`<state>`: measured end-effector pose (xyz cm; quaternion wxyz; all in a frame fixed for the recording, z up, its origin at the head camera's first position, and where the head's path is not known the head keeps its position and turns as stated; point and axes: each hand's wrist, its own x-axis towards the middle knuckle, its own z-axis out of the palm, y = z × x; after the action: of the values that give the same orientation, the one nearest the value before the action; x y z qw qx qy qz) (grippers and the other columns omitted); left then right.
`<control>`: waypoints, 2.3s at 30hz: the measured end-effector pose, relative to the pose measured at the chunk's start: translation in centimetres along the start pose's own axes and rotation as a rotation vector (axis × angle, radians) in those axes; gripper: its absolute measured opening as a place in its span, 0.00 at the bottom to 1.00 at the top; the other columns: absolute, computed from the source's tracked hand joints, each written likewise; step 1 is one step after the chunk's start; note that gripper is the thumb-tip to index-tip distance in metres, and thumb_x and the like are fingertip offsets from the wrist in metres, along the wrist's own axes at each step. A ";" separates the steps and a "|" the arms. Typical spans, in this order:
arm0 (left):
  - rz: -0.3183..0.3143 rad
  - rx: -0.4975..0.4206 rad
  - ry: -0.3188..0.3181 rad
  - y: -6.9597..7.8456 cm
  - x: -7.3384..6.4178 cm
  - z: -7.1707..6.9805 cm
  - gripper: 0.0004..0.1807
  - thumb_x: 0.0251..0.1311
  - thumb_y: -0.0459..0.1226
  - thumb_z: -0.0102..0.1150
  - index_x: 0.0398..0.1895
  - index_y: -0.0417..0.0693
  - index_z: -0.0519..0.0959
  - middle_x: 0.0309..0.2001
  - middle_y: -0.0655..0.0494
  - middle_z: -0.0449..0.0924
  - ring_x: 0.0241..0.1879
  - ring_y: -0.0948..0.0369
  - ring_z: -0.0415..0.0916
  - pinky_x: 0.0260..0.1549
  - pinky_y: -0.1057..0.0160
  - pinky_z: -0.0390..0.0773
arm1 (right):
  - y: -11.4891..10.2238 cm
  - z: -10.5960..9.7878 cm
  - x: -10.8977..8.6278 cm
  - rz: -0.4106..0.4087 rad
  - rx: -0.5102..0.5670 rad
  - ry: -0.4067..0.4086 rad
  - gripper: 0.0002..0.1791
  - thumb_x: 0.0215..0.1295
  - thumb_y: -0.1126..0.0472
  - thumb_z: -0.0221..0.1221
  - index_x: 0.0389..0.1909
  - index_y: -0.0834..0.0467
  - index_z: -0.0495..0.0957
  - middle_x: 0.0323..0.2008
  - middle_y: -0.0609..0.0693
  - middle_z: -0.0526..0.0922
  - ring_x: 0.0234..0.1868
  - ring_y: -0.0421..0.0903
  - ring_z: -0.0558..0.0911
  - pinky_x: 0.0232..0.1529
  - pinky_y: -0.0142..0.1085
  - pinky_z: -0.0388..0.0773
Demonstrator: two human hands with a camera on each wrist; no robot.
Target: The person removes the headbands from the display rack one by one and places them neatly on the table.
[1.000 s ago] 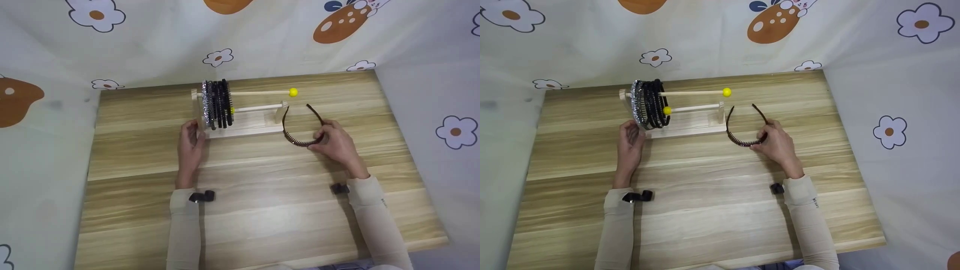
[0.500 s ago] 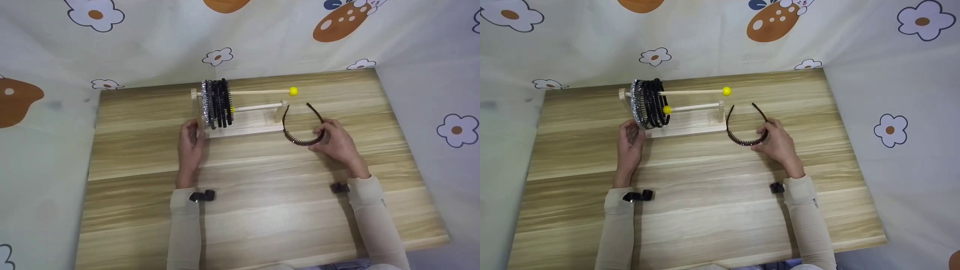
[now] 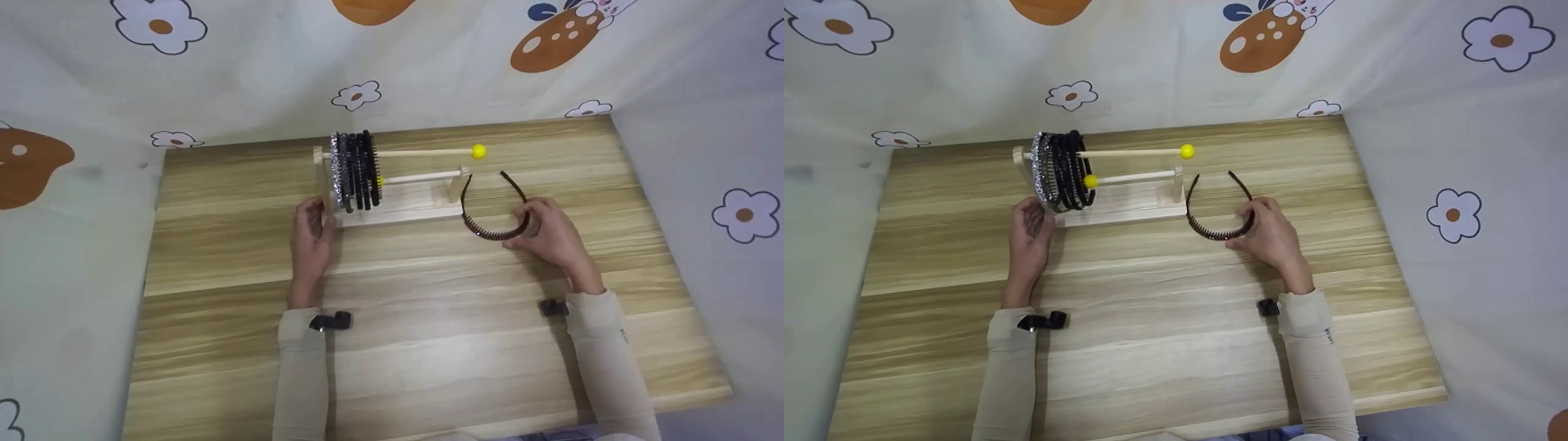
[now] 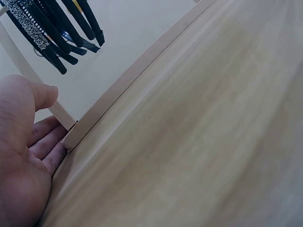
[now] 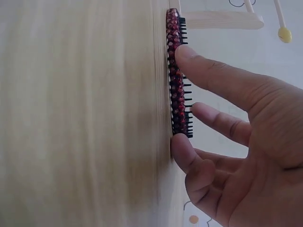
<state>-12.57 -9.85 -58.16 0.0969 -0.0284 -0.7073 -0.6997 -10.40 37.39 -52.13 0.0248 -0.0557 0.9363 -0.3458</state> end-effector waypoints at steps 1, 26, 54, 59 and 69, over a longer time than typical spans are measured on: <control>-0.005 0.001 0.002 0.0 0.0 0.0 0.24 0.80 0.25 0.57 0.74 0.31 0.67 0.72 0.34 0.75 0.79 0.43 0.70 0.84 0.57 0.66 | -0.2 -0.1 -0.1 0.003 -0.002 0.005 0.38 0.46 0.64 0.89 0.58 0.67 0.83 0.67 0.70 0.76 0.67 0.71 0.77 0.74 0.68 0.73; -0.034 0.081 -0.010 0.3 -0.2 -0.1 0.25 0.81 0.29 0.58 0.76 0.32 0.66 0.75 0.33 0.72 0.79 0.41 0.69 0.83 0.54 0.69 | -8.9 -1.0 -0.2 -0.136 0.076 0.452 0.21 0.53 0.68 0.85 0.43 0.64 0.85 0.46 0.53 0.81 0.31 0.37 0.79 0.31 0.23 0.71; -0.059 0.055 -0.010 0.4 -0.2 -0.1 0.25 0.81 0.29 0.57 0.76 0.33 0.67 0.75 0.35 0.72 0.79 0.42 0.68 0.84 0.56 0.67 | -15.6 2.6 1.4 -0.297 0.364 0.435 0.10 0.67 0.71 0.76 0.46 0.65 0.89 0.41 0.56 0.90 0.28 0.35 0.81 0.24 0.21 0.71; -0.049 0.048 -0.004 0.3 -0.2 -0.1 0.25 0.81 0.27 0.56 0.76 0.32 0.66 0.75 0.34 0.72 0.80 0.42 0.68 0.84 0.55 0.66 | -16.6 3.9 1.5 -0.343 0.348 0.428 0.09 0.68 0.71 0.75 0.48 0.64 0.88 0.39 0.54 0.90 0.28 0.38 0.82 0.25 0.21 0.74; -0.022 0.005 -0.002 0.3 -0.2 0.0 0.25 0.80 0.25 0.56 0.75 0.30 0.66 0.75 0.33 0.72 0.81 0.42 0.67 0.85 0.56 0.65 | -18.3 5.9 2.0 -0.355 0.444 0.384 0.11 0.69 0.69 0.75 0.49 0.65 0.88 0.39 0.54 0.90 0.27 0.38 0.81 0.24 0.22 0.74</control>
<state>-12.30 -9.87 -57.95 0.0886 -0.0213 -0.7094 -0.6989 -10.33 19.53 -44.74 -0.2009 -0.1448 0.8015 -0.5443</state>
